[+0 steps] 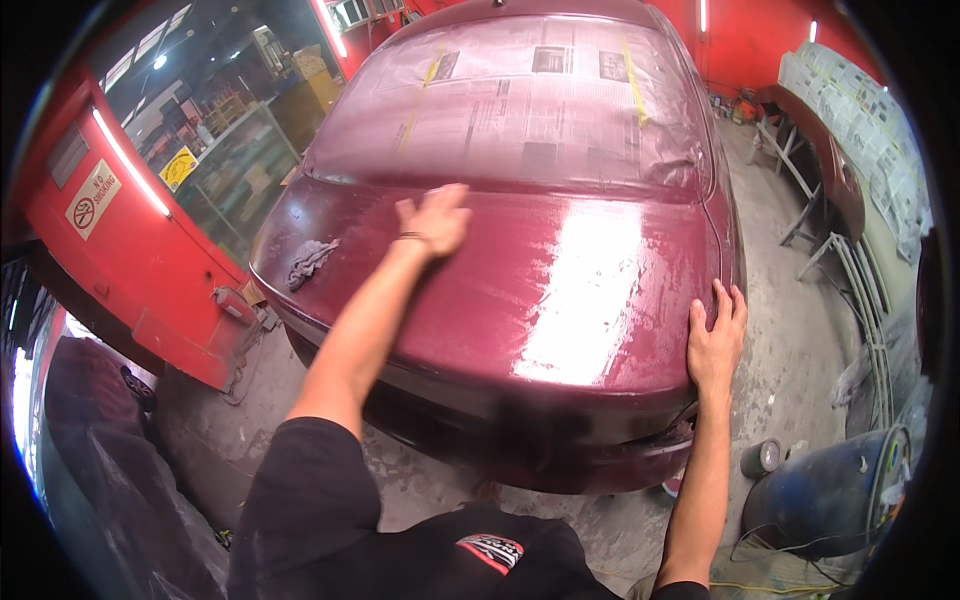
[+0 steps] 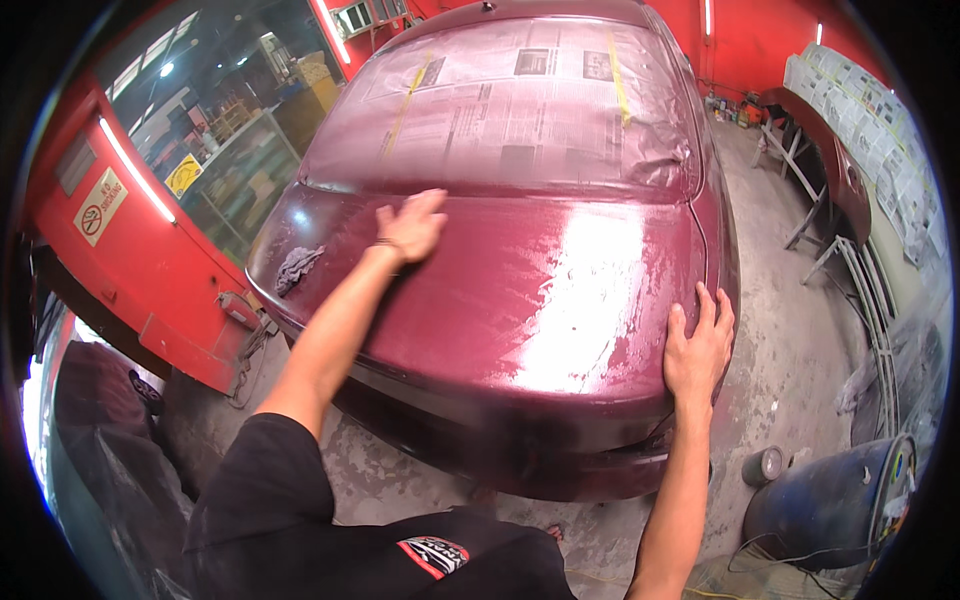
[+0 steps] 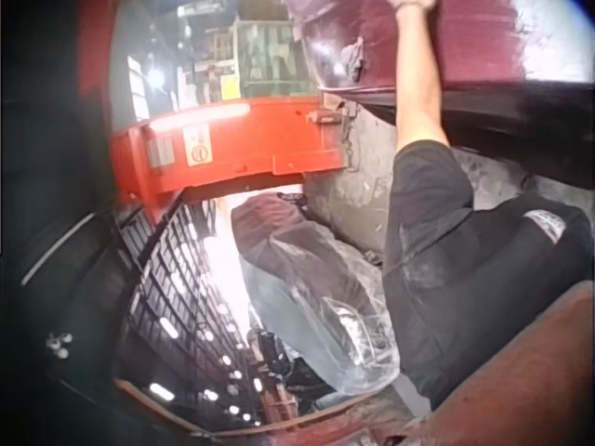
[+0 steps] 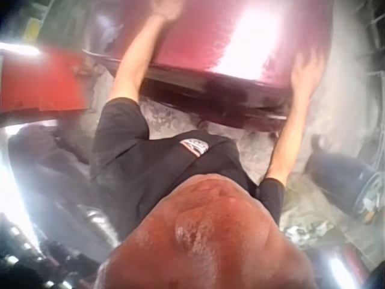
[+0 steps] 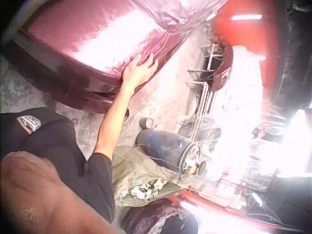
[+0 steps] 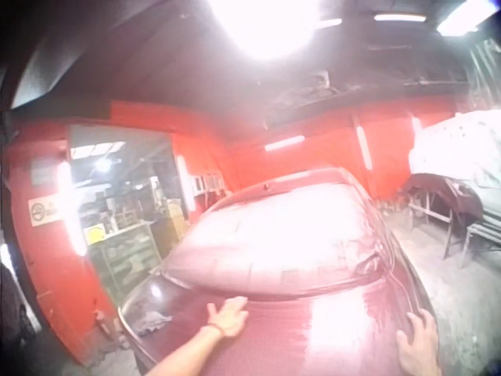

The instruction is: The person is polishing a maroon car bumper. They use a yellow sponge to apply a liquid from a bucket to the bumper's surface, then switch to a sanding block to rub the surface. Finally, they use a grey cloth to wipe the bumper clean.

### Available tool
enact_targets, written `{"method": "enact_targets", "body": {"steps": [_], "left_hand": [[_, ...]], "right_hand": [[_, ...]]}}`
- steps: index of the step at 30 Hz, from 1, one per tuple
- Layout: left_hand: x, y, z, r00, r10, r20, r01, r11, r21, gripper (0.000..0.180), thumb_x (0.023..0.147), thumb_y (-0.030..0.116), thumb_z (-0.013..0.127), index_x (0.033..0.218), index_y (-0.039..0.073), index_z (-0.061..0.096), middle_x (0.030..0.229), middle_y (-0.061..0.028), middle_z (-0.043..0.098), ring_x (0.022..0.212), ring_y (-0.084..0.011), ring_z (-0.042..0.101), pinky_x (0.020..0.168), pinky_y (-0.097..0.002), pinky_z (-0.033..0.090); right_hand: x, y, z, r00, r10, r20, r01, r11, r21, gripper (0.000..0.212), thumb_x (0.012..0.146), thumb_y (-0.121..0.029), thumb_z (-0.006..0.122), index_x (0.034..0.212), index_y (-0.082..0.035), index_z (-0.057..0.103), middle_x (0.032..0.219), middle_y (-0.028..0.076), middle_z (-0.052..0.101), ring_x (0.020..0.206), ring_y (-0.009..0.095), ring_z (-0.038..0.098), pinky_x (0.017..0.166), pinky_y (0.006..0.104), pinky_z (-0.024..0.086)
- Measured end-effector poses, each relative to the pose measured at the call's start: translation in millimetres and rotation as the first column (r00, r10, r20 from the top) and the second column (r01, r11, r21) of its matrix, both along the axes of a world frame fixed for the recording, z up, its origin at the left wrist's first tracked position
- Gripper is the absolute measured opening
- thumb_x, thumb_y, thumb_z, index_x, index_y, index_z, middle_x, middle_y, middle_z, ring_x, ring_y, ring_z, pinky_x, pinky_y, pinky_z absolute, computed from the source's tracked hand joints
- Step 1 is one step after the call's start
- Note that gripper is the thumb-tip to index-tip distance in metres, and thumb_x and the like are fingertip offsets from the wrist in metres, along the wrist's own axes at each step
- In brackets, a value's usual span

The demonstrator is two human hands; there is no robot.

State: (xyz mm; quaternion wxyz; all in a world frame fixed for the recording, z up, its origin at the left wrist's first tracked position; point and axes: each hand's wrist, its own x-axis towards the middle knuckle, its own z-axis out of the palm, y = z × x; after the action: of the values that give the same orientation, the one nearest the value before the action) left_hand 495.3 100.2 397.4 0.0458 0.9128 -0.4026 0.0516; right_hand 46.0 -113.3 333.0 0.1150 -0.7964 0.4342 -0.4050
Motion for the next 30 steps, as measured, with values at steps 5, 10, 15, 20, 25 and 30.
{"method": "enact_targets", "body": {"steps": [5,10,15,20,25,30], "left_hand": [[69,61,-1,0.930,0.353,-0.106,-0.355,0.935,0.002,0.069,0.110,0.049,0.032,0.171,0.021,0.020,0.180,0.0004,0.016,0.166,-0.0233,0.013,0.125,-0.0748,0.009],[-130,-86,-22,0.927,-0.349,0.136,0.349,0.937,0.024,0.068,0.109,0.045,0.037,0.167,0.011,0.030,0.176,-0.0114,0.026,0.162,-0.0307,0.024,0.126,-0.0687,0.014],[-195,-144,-7,0.795,-0.606,-0.045,0.606,0.796,-0.011,0.069,0.110,0.045,0.033,0.169,0.011,0.026,0.177,-0.0106,0.023,0.165,-0.0308,0.016,0.129,-0.0699,0.004],[-80,-28,12,0.906,-0.419,0.056,0.413,0.905,0.101,0.062,0.111,0.043,0.031,0.167,0.015,0.033,0.175,-0.0096,0.028,0.162,-0.0320,0.024,0.128,-0.0664,0.013],[138,166,9,0.951,0.164,-0.263,-0.174,0.985,-0.012,0.059,0.113,0.041,0.029,0.170,0.024,0.031,0.179,-0.0037,0.020,0.166,-0.0247,0.014,0.130,-0.0606,0.017],[110,133,-5,0.881,-0.313,-0.354,-0.001,0.748,-0.663,0.050,0.114,0.033,0.046,0.154,0.004,0.055,0.161,-0.0116,0.054,0.153,-0.0205,0.044,0.127,-0.0330,0.029]], "right_hand": [[15,8,6,0.997,0.018,0.075,-0.021,0.999,0.039,0.052,0.099,-0.035,0.069,0.145,-0.013,0.062,0.157,0.019,0.049,0.143,0.041,0.049,0.118,0.0529,0.040],[6,4,5,0.998,0.010,0.070,-0.010,1.000,-0.001,0.050,0.100,-0.034,0.069,0.145,-0.013,0.062,0.156,0.020,0.049,0.143,0.041,0.050,0.118,0.0500,0.041],[8,0,-4,0.990,0.109,0.090,-0.107,0.994,-0.020,0.048,0.103,-0.031,0.067,0.146,-0.009,0.062,0.157,0.023,0.049,0.144,0.041,0.049,0.121,0.0469,0.039],[-8,-2,-2,0.996,0.078,0.034,-0.078,0.997,0.001,0.048,0.105,-0.032,0.066,0.146,-0.008,0.061,0.158,0.024,0.048,0.146,0.040,0.048,0.121,0.0462,0.038],[6,-2,4,0.993,0.070,0.090,-0.073,0.997,0.032,0.047,0.103,-0.032,0.068,0.143,-0.008,0.064,0.156,0.024,0.050,0.146,0.038,0.048,0.121,0.0453,0.038],[7,-6,0,0.990,0.082,0.116,-0.086,0.996,0.022,0.047,0.101,-0.032,0.071,0.141,-0.008,0.066,0.154,0.023,0.052,0.143,0.038,0.051,0.120,0.0446,0.040]]}}
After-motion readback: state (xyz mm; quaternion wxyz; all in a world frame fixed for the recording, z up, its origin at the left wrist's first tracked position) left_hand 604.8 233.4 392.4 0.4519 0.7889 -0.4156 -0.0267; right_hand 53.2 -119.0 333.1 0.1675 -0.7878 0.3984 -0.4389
